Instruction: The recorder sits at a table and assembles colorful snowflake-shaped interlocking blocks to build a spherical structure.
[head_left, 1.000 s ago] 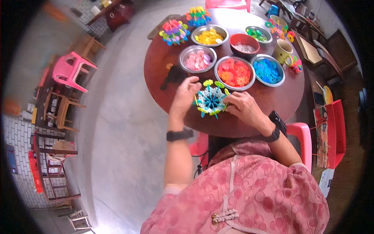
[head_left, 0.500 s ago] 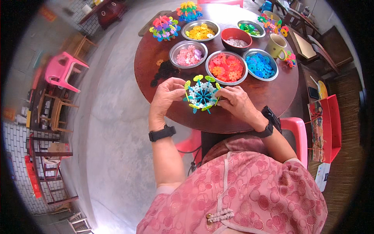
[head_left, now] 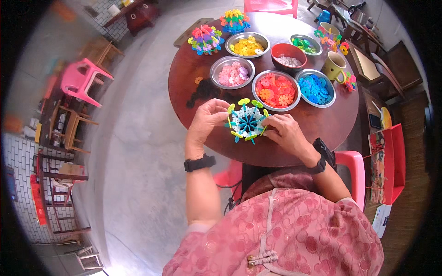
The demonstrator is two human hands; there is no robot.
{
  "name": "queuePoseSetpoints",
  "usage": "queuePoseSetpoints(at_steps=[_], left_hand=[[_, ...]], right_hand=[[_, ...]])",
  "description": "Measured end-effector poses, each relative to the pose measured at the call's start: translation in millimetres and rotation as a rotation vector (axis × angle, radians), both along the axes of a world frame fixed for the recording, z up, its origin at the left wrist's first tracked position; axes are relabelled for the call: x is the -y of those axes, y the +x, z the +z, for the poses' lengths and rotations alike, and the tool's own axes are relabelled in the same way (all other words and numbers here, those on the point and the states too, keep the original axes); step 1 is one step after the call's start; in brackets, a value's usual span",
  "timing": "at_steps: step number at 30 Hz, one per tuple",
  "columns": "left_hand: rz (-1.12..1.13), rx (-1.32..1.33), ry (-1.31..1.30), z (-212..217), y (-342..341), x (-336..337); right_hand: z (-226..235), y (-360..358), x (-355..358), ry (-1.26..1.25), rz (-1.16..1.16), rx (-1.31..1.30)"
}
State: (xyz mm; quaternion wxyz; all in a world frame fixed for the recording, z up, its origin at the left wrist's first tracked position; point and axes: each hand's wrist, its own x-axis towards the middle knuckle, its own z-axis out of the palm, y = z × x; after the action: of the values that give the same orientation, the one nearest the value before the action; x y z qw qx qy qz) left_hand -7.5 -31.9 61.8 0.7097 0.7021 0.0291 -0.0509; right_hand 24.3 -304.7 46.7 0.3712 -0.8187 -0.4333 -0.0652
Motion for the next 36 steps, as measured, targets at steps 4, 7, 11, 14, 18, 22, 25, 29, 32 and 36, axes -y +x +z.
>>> queuePoseSetpoints(at_steps=[4, 7, 11, 14, 18, 22, 25, 29, 32, 36], left_hand=[[0.004, 0.001, 0.002, 1, -1, 1], [-0.002, 0.005, 0.018, 5, -1, 3], [-0.009, 0.001, 0.043, 3, 1, 5], [-0.013, 0.003, 0.047, 3, 4, 6], [-0.012, 0.005, 0.053, 5, 2, 6], [-0.006, -0.007, 0.018, 4, 3, 11], [0.015, -0.01, 0.006, 1, 3, 13], [0.001, -0.013, 0.01, 2, 4, 11], [0.005, -0.015, 0.034, 7, 1, 14], [-0.012, -0.011, 0.047, 3, 2, 10]], right_hand=[[2, 0, 1, -0.022, 0.001, 0.024], [7, -1, 2, -0.057, 0.006, 0.0], [4, -3, 3, -0.053, 0.002, 0.03], [3, -4, 1, -0.049, -0.023, 0.065], [5, -8, -4, -0.094, -0.03, 0.038], [4, -10, -5, -0.079, -0.054, 0.025], [3, -12, -5, -0.066, -0.03, 0.021], [5, -10, -6, -0.084, -0.02, 0.025], [7, -12, -5, -0.093, -0.026, 0.027], [6, -11, -5, -0.073, -0.029, 0.013]])
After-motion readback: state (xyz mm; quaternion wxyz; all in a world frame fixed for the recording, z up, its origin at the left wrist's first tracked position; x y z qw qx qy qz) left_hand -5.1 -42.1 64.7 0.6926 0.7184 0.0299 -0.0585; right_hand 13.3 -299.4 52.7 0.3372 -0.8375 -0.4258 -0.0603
